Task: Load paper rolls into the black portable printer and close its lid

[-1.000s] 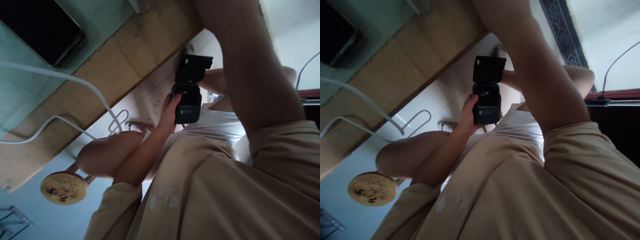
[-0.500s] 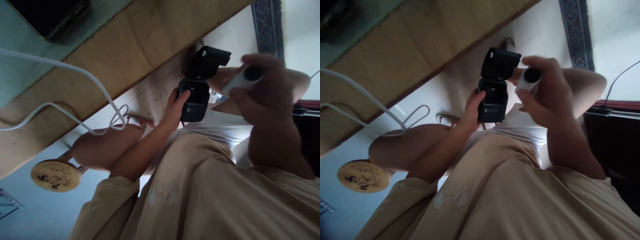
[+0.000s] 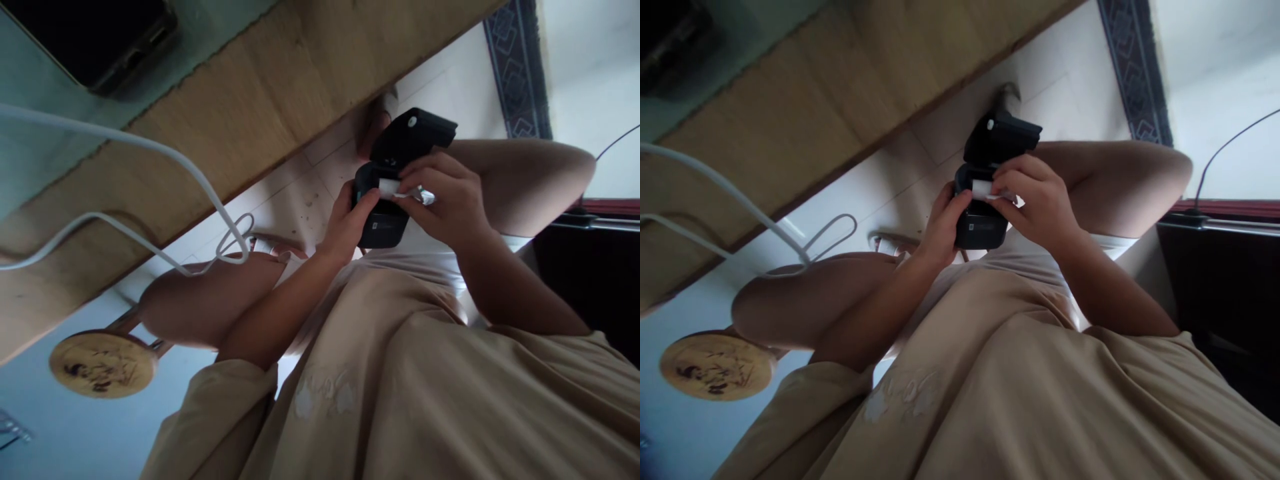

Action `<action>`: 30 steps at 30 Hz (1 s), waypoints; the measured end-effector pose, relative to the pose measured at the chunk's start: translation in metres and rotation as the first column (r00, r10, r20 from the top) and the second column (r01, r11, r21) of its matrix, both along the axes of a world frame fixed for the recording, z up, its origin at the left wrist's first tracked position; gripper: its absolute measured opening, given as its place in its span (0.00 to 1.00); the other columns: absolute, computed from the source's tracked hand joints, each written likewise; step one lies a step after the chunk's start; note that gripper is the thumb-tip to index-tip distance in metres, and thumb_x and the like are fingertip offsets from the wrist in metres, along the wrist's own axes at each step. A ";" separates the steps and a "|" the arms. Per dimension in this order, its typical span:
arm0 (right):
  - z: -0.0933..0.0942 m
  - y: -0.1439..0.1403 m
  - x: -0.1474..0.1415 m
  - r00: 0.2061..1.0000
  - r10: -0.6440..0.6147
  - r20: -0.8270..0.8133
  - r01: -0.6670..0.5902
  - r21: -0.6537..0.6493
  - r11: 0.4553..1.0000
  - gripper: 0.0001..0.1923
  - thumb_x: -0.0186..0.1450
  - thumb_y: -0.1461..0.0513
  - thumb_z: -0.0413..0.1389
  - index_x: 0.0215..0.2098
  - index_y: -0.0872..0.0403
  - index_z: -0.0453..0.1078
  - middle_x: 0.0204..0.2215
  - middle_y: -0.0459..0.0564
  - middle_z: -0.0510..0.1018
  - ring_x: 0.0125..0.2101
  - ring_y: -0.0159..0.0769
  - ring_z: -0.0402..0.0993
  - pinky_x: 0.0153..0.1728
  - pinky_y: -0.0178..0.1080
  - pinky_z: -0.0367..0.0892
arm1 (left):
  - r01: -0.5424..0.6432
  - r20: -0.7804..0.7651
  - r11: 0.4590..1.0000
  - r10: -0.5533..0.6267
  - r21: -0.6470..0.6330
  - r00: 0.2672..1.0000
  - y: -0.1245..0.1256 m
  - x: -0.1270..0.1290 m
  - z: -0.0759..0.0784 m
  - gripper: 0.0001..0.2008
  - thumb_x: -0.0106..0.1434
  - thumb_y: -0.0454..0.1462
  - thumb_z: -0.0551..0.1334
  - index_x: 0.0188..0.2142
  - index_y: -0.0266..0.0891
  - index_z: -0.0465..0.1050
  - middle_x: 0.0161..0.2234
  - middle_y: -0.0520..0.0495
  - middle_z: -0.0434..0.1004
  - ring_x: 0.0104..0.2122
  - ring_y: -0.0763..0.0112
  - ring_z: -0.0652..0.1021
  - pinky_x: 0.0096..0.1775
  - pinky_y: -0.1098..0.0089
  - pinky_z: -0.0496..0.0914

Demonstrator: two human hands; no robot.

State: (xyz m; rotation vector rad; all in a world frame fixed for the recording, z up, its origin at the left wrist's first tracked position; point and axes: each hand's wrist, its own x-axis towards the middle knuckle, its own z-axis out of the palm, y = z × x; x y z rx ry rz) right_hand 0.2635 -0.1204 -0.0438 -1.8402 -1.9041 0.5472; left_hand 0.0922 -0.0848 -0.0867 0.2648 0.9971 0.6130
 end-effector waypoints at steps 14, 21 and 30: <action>0.003 -0.011 -0.002 0.950 -0.258 -0.177 0.295 0.228 0.928 0.09 0.71 0.51 0.53 0.41 0.45 0.69 0.43 0.54 0.80 0.43 0.44 0.76 0.45 0.50 0.70 | 0.123 0.067 0.965 -0.142 0.234 0.988 -0.004 -0.007 -0.005 0.26 0.54 0.41 0.77 0.50 0.47 0.73 0.43 0.48 0.79 0.46 0.60 0.79 0.55 0.58 0.74; -0.014 0.007 0.018 0.603 -0.520 -0.604 0.443 -0.289 0.849 0.25 0.68 0.43 0.43 0.59 0.41 0.53 0.52 0.54 0.81 0.53 0.45 0.80 0.45 0.47 0.75 | 0.152 0.044 0.954 -0.169 0.258 0.985 -0.006 -0.008 -0.002 0.28 0.52 0.39 0.75 0.52 0.47 0.74 0.42 0.50 0.76 0.45 0.62 0.78 0.54 0.59 0.72; -0.008 -0.005 0.007 0.681 -0.420 -0.600 0.137 -0.459 0.878 0.33 0.63 0.37 0.59 0.58 0.47 0.67 0.52 0.53 0.78 0.44 0.41 0.77 0.38 0.42 0.77 | 0.143 0.169 0.959 -0.188 0.246 0.967 -0.001 -0.006 -0.010 0.33 0.49 0.49 0.80 0.52 0.46 0.73 0.46 0.48 0.78 0.50 0.57 0.78 0.53 0.59 0.73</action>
